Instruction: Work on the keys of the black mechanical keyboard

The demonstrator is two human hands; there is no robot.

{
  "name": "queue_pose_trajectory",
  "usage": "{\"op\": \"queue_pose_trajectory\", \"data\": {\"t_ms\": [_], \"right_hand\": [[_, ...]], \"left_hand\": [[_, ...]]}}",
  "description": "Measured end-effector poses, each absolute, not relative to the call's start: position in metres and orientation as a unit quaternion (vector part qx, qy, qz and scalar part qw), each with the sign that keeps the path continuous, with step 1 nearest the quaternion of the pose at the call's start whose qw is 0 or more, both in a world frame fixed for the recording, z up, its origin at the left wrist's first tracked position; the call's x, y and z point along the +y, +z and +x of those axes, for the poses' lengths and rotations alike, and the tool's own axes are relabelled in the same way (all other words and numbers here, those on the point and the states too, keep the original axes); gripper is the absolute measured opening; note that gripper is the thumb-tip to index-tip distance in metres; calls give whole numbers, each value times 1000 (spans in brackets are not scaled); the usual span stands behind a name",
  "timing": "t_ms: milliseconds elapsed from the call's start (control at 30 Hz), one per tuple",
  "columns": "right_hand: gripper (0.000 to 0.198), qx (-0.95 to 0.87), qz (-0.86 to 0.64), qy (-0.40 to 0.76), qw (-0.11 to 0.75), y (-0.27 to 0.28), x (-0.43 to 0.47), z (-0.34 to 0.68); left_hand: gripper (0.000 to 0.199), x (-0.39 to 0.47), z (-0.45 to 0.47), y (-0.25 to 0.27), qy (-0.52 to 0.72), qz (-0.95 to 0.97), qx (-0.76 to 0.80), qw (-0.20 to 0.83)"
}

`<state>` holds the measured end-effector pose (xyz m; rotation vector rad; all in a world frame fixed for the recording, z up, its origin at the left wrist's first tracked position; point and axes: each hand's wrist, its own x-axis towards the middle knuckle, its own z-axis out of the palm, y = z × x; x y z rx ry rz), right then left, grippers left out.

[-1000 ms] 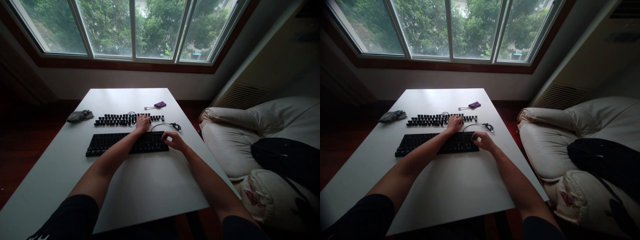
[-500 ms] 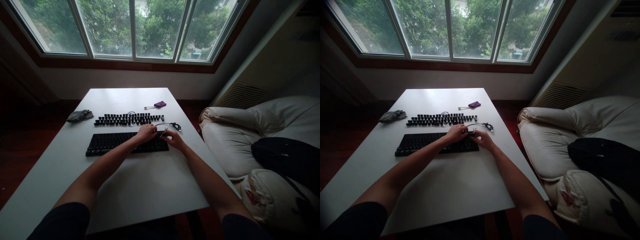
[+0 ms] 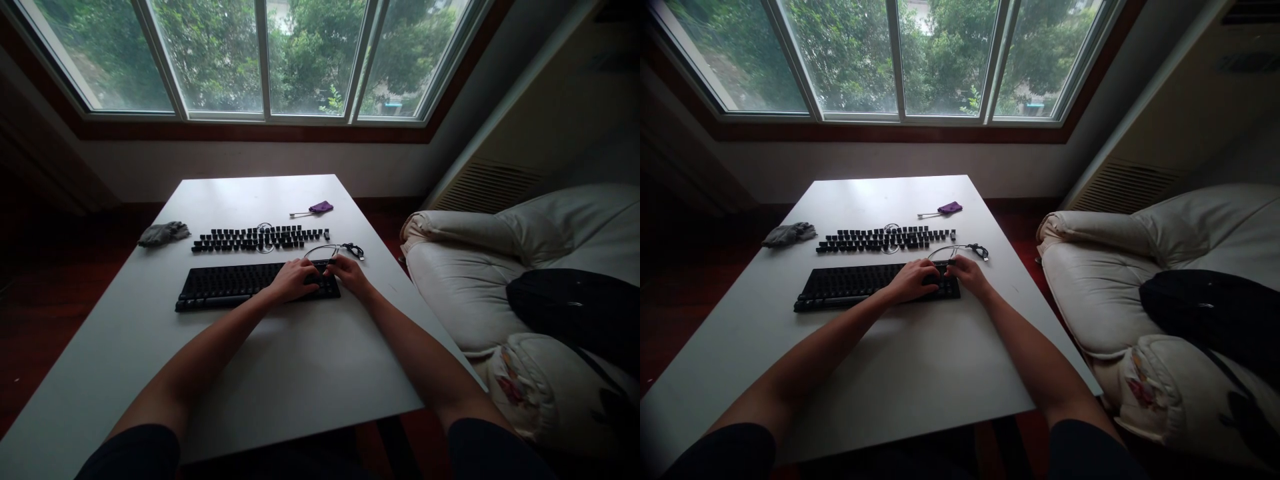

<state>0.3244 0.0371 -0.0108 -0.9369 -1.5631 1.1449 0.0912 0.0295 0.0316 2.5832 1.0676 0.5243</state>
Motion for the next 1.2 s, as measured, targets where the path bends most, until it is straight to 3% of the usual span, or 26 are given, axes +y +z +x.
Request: {"op": "queue_pose_trajectory", "data": {"t_ms": [133, 367, 767, 1200], "right_hand": [[32, -617, -385, 487, 484, -10, 36, 321], [31, -541, -390, 459, 587, -7, 44, 322], [24, -544, -399, 441, 592, 0, 35, 307], [33, -542, -395, 477, 567, -7, 29, 302]], "left_hand": [[29, 31, 89, 31, 182, 897, 373, 152], [30, 29, 89, 28, 173, 899, 376, 143], [20, 28, 100, 25, 284, 844, 423, 170], [20, 32, 97, 25, 329, 800, 441, 241]]}}
